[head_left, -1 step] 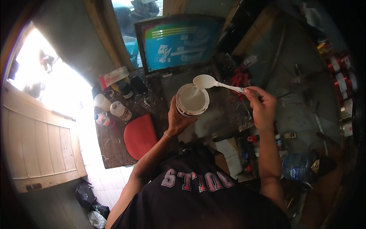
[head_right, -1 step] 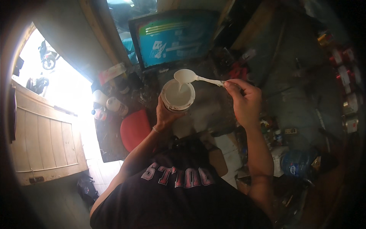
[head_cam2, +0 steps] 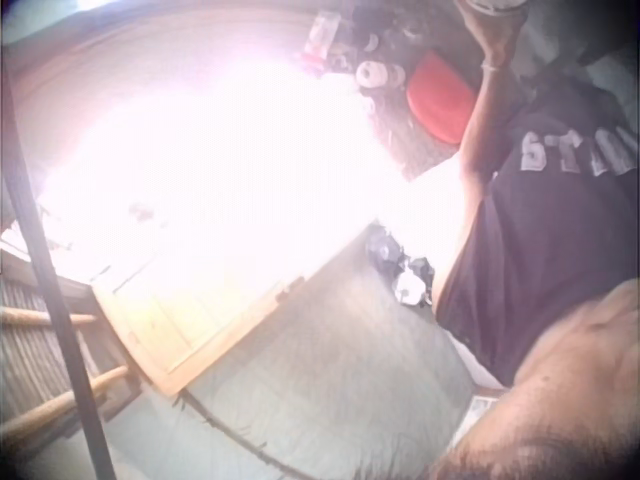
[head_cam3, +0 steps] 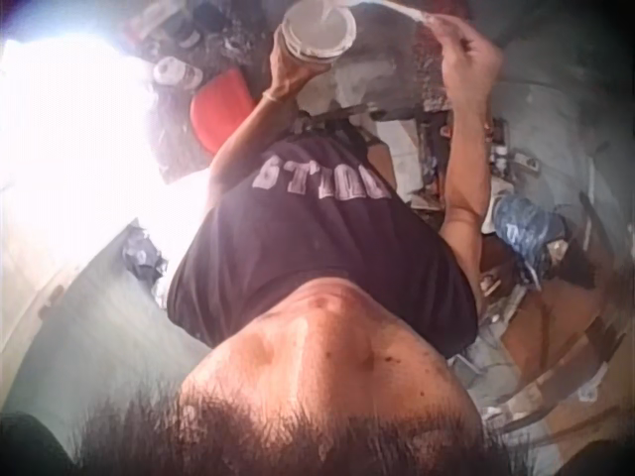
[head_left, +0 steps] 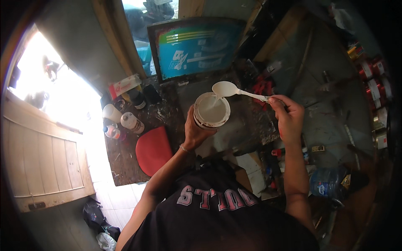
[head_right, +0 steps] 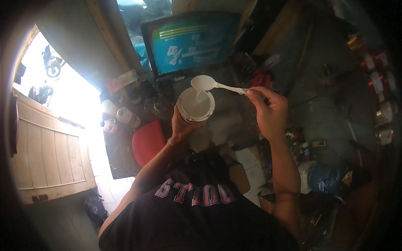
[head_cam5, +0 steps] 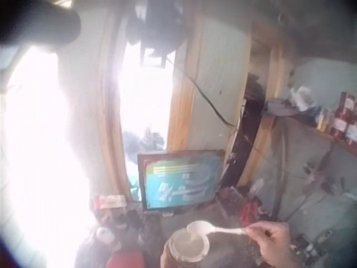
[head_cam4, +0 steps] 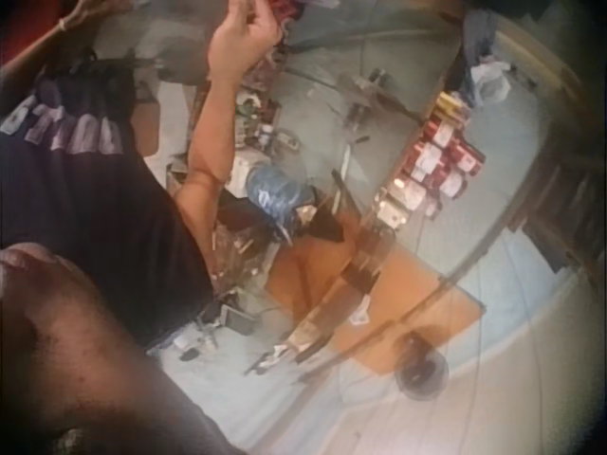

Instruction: The person sits on the floor and pours a clear liquid from a plastic jug into a small paint can, then stirs the mixture with a spoon. They then walk to a workbench, place the can down, and use a red cloth to wipe a glass surface on the bench.

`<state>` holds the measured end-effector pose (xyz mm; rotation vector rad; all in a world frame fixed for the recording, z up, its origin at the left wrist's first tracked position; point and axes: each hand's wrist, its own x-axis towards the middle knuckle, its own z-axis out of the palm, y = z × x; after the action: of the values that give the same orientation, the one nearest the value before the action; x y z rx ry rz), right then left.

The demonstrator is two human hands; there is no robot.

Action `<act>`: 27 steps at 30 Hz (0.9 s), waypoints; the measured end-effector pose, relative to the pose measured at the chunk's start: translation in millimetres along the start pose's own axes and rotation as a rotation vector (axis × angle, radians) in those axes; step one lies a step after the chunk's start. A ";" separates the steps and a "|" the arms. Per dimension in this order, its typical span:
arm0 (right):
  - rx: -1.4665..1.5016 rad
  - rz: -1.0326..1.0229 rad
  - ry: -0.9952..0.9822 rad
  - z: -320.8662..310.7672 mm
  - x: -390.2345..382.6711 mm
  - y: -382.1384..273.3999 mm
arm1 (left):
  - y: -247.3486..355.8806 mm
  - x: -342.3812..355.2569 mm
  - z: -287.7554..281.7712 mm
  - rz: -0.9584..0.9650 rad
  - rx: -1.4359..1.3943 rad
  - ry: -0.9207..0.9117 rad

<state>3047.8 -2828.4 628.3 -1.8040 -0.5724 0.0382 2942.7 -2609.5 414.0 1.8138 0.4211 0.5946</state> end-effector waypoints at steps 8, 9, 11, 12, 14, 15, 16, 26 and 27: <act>-0.011 -0.128 0.086 2.6 -3.0 -27.5 | -6.1 6.5 2.8 0.103 0.073 -0.010; -0.022 -0.134 0.093 2.8 -2.7 -29.0 | -4.4 6.8 2.1 0.094 0.056 -0.009; -0.070 -0.127 0.095 5.2 -5.6 -28.6 | -2.0 6.8 -0.7 0.076 0.037 -0.007; -0.094 -0.122 0.093 7.6 -6.0 -27.9 | -1.3 6.7 -2.9 0.067 0.036 -0.005; -0.211 -0.157 0.013 19.1 -4.8 -21.3 | -4.1 5.1 -5.9 0.068 0.030 0.015; -0.268 -0.174 -0.033 27.5 -4.7 -16.5 | -6.2 4.9 -6.0 0.079 0.026 0.034; -0.341 -0.217 -0.116 38.0 -4.3 -11.5 | -8.5 5.1 -6.8 0.089 0.025 0.058; -0.515 -0.510 -0.779 159.0 1.6 42.2 | -64.0 -76.8 -60.8 -0.011 0.195 0.189; -0.479 -0.519 -0.783 168.3 3.4 36.7 | -70.0 -90.0 -69.5 -0.007 0.270 0.261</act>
<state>3011.4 -2683.4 542.5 -2.0106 -1.7111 0.2793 2829.5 -2584.3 347.8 1.9954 0.7120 0.8043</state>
